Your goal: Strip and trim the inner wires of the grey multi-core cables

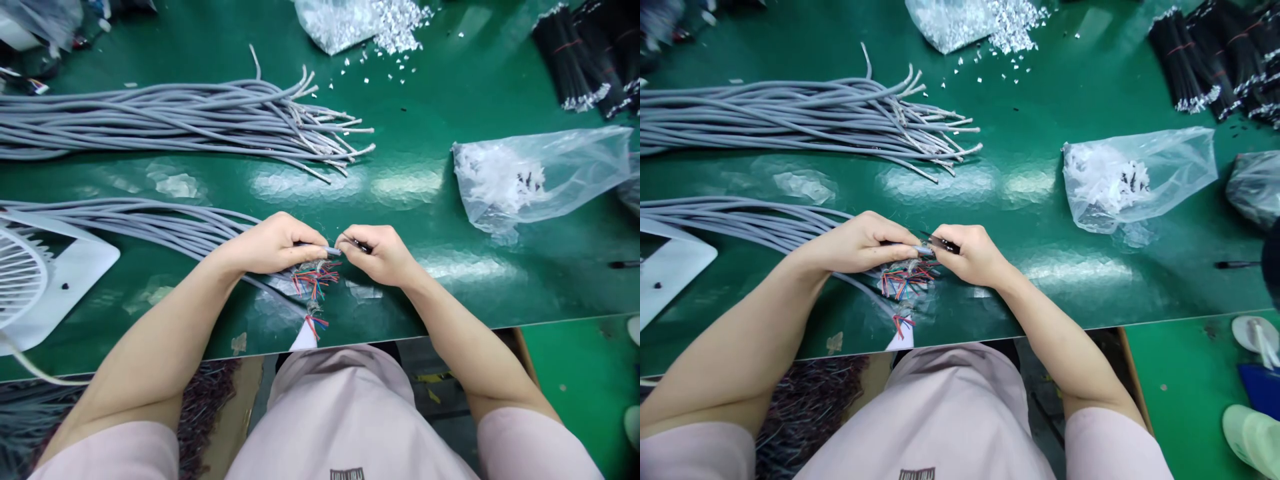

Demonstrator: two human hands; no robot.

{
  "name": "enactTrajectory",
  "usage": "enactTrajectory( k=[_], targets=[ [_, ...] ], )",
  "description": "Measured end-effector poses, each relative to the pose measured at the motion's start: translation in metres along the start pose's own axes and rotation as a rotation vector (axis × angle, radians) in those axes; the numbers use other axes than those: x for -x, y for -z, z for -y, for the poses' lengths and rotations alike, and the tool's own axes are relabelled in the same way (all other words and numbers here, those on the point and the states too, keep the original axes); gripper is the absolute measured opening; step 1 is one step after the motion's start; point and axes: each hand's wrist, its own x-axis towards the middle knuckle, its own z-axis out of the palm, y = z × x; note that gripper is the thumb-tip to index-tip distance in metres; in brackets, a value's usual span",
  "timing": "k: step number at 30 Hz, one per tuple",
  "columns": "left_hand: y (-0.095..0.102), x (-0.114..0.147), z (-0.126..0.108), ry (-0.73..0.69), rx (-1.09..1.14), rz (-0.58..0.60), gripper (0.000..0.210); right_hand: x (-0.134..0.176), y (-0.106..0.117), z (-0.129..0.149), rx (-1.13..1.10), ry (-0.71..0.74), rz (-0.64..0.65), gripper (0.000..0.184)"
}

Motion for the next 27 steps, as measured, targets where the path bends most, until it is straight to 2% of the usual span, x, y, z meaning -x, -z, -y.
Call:
enactTrajectory(
  k=[4, 10, 18, 27],
  targets=[
    [0.0, 0.001, 0.001, -0.013, -0.028, -0.011, 0.033, 0.0, 0.001, 0.002, -0.053, -0.048, 0.001, 0.022],
    [0.002, 0.002, 0.001, -0.015, -0.015, 0.002, 0.031, -0.001, 0.005, 0.001, -0.08, -0.033, 0.036, 0.026],
    [0.002, -0.001, 0.0, 0.02, 0.003, 0.068, 0.029, 0.0, 0.011, -0.006, 0.004, 0.138, 0.178, 0.014],
    [0.001, -0.001, 0.004, -0.012, 0.038, 0.152, 0.033, -0.007, 0.013, 0.0, 0.157, 0.148, 0.349, 0.016]
  ],
)
